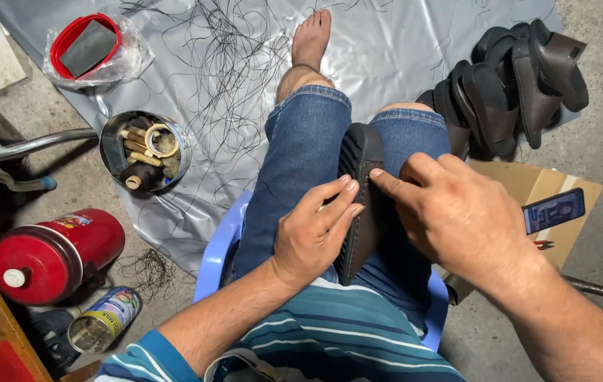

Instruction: The person sits on a blue plastic chair and sews a brown sandal using a needle and thread. They pull the thread through the sandal's sole and upper repeatedly, occasionally adjusting the sandal's position on their lap. A stack of similar sandals is visible on the floor nearby.

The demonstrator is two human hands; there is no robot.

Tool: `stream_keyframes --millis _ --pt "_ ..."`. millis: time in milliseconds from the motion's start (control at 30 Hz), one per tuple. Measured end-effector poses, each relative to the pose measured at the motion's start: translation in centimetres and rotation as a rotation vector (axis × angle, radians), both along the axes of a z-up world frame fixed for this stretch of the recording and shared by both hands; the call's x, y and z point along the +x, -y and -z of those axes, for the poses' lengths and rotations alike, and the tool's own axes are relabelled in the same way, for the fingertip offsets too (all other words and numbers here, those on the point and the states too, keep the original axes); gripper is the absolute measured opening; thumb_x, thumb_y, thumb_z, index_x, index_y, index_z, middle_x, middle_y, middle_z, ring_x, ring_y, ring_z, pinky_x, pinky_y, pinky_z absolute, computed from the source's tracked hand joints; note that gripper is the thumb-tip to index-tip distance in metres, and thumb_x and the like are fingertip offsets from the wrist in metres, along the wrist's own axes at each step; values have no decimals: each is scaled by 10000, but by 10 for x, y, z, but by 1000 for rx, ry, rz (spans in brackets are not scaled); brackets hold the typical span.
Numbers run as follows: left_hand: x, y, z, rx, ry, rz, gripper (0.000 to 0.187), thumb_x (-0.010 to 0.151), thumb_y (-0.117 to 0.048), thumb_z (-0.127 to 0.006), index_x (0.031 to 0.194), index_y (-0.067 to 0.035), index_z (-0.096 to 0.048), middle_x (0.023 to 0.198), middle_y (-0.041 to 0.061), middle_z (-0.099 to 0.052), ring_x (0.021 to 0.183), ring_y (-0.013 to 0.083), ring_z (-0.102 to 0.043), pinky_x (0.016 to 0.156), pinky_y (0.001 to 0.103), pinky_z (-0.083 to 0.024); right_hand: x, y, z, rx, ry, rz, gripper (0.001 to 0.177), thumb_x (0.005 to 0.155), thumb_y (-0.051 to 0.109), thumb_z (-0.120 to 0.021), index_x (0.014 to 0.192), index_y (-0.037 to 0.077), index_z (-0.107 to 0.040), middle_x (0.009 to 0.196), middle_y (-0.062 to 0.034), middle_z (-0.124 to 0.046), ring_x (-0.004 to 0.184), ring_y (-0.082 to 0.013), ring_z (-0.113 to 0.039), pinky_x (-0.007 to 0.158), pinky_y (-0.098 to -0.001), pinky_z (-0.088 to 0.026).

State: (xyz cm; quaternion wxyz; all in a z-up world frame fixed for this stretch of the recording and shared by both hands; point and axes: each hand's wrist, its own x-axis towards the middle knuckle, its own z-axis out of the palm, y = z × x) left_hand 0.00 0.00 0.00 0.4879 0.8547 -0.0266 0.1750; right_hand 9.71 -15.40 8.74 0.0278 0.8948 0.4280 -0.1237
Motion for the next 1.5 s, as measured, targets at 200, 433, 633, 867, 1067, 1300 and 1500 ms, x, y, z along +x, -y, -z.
stream_keyframes --millis 200,433,633,867,1067,1300,1500 --pt "-1 -2 2 -5 21 -12 360 852 -56 -699 1176 -98 -547 1131 112 -587 968 210 -669 798 276 -590 20 13 26 269 -99 -92 300 831 208 -579 1130 202 -588 759 2 -490 664 -198 -523 438 -333 -440" --pt "2 0 9 -18 61 -1 371 853 -3 -700 1176 -71 -531 1104 117 -576 1031 227 -650 866 287 -575 22 -5 24 466 -143 -114 103 856 110 -591 947 67 -613 770 -48 -548 668 -211 -557 581 -299 -456" --pt "10 -29 0 92 -2 85 333 879 -133 -696 1175 -183 -551 1139 20 -612 932 142 -680 730 242 -566 16 -9 11 351 -141 -28 105 875 177 -574 936 91 -575 773 -70 -536 682 -242 -562 587 -327 -447" --pt "22 -82 -27 -345 -608 294 109 815 -185 -593 882 -138 -664 1032 31 -565 806 132 -604 598 245 -524 2 6 13 326 -54 -10 253 871 133 -590 1120 163 -613 981 3 -617 768 -169 -601 561 -292 -467" --pt "36 -54 -33 -949 -676 429 142 864 -124 -580 989 -114 -649 1040 90 -571 701 129 -602 469 182 -518 6 9 20 346 -72 -36 319 846 96 -586 1160 156 -597 993 -2 -597 803 -171 -594 617 -291 -483" --pt "56 -40 -58 83 -696 436 316 819 -87 -452 1120 -164 -397 793 -26 -639 731 231 -643 490 445 -497 3 10 22 386 -100 -34 305 866 118 -578 1171 125 -582 955 -28 -576 760 -214 -559 646 -327 -467" --pt "59 -42 -60 386 -727 536 634 806 -115 -431 1360 -402 -314 826 89 -432 595 415 -552 506 552 -474 12 16 7 -44 -186 -23 569 802 240 -563 1337 344 -401 793 15 -433 552 -118 -467 256 -256 -445"
